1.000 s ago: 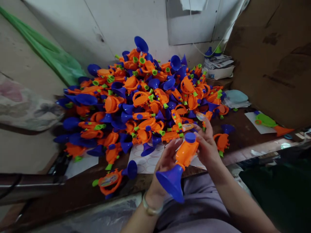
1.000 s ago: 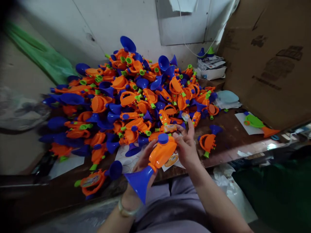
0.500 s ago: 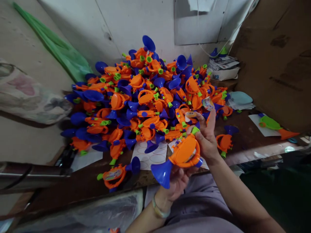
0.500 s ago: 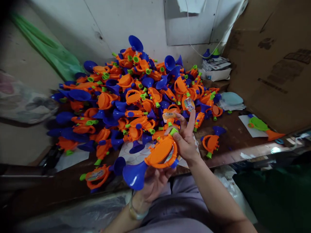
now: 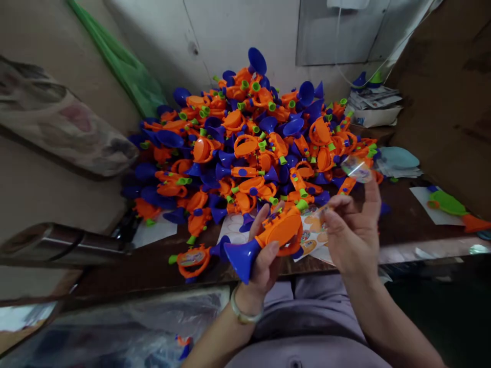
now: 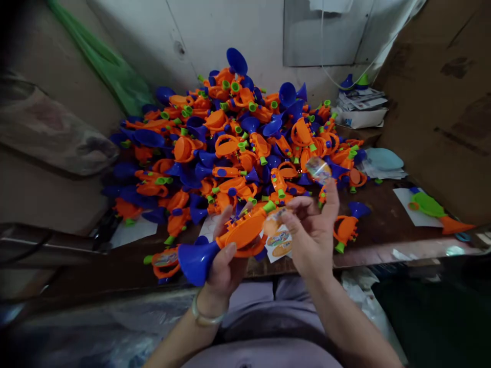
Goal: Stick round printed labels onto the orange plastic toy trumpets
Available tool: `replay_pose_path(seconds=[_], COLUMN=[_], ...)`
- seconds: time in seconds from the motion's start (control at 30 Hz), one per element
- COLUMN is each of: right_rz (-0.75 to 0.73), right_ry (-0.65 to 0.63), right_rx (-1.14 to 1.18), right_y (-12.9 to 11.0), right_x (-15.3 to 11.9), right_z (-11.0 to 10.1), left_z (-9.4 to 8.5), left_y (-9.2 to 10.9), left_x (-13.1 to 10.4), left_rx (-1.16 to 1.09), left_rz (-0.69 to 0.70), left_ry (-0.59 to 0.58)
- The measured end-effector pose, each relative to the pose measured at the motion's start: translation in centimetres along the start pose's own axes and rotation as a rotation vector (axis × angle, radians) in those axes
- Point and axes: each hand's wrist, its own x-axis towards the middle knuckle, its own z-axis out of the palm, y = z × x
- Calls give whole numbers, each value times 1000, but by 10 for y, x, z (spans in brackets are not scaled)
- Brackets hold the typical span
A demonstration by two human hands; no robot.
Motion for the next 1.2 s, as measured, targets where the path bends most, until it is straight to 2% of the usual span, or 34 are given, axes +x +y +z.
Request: replay_pose_path(seconds=[0.1,0.3,0.47,0.93,1.2], right_rz=[82,-55,-116,-8,-5], right_ry=[-80,-149,-157,-167,-164], right_rx=[25,-112,-164,-100,-89], right_y=[-2,-2,-1,0,2], right_x=[-20,-39,-40,-36,-35], right_z=[9,15,19,15,14], left_z=[2,0,2,6,4], left_y=[0,5,11,13,9], left_x=[-4,-5,-6,-4,-3], left_rx=[27,106,201,313,280], left_rz=[38,138,154,231,202], left_ry=[-70,-138,-115,-76,-67])
